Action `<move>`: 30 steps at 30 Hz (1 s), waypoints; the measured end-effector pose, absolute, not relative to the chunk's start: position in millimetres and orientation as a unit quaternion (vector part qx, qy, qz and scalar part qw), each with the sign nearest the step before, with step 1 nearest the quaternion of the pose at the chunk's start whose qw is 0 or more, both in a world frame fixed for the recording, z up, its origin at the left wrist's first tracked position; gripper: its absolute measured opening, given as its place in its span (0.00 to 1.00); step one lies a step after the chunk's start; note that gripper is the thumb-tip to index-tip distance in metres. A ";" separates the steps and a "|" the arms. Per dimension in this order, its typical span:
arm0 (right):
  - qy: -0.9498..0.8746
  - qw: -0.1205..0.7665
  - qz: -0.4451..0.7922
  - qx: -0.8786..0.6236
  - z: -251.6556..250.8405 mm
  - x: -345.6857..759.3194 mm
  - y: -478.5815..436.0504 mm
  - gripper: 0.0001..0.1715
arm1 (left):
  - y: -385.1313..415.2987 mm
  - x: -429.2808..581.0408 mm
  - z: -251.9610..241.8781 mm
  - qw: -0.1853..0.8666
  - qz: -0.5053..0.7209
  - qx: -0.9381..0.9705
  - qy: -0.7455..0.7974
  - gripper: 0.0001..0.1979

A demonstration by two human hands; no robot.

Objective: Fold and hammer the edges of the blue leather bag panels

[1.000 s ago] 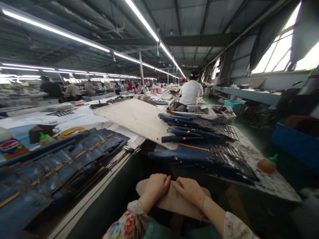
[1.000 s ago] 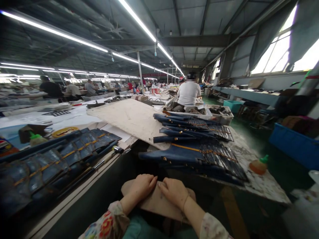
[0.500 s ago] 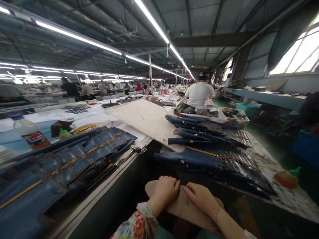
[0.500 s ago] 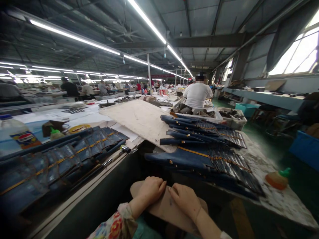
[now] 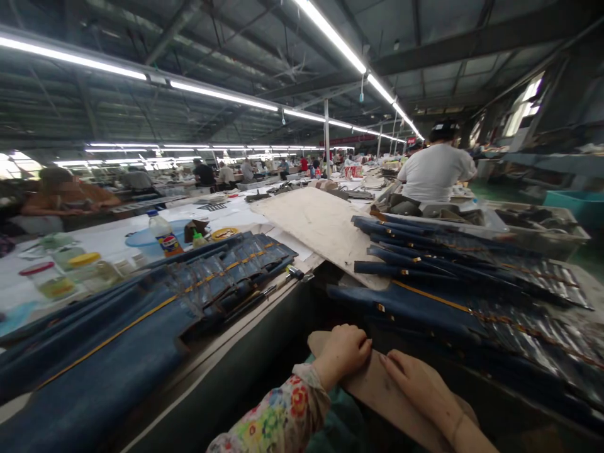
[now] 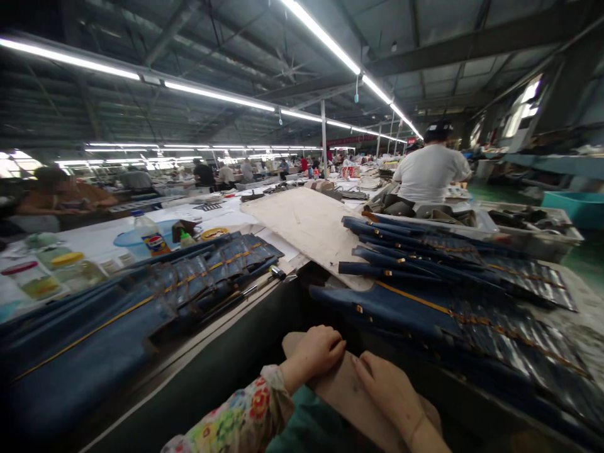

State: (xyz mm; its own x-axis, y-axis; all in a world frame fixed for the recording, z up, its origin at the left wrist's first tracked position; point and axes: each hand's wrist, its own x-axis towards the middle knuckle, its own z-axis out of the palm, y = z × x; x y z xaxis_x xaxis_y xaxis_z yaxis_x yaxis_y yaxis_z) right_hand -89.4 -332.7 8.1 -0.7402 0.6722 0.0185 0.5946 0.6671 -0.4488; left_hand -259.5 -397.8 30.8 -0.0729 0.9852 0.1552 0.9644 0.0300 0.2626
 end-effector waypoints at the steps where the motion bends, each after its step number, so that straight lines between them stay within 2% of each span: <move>1: -0.914 0.095 0.206 -0.338 6.0 -88.4 -331.8 0.22 | -401.9 -259.1 30.4 0.030 0.162 0.675 0.720 0.15; 3: -0.921 0.100 0.195 -0.321 0.8 -86.3 -329.1 0.22 | -416.4 -261.4 30.2 0.021 0.184 0.667 0.722 0.13; 8: -0.927 0.117 0.189 -0.302 -20.6 -79.9 -317.0 0.22 | -495.6 -305.9 52.1 -0.006 0.211 0.638 0.741 0.19; 13: -0.937 0.144 0.195 -0.252 -46.4 -71.9 -304.0 0.20 | -611.7 -387.2 94.8 -0.172 0.098 0.445 0.874 0.22; 16: -0.925 0.147 0.225 -0.269 -54.2 -68.8 -300.3 0.20 | -664.7 -411.7 94.3 -0.250 0.044 0.346 0.903 0.25; 18: -0.922 0.146 0.235 -0.272 -54.7 -68.4 -299.7 0.20 | -678.3 -411.5 84.0 -0.251 0.049 0.344 0.904 0.24; 23: -0.922 0.131 0.232 -0.280 -41.4 -72.3 -304.7 0.18 | -631.8 -392.0 72.0 -0.151 0.095 0.430 0.885 0.20; 26: -0.922 0.140 0.220 -0.287 -28.9 -75.5 -311.5 0.18 | -579.5 -400.0 84.9 -0.114 0.024 0.448 0.886 0.19; 30: -0.916 0.148 0.211 -0.307 -17.9 -78.5 -318.3 0.21 | -525.3 -433.2 105.5 -0.090 -0.044 0.450 0.888 0.15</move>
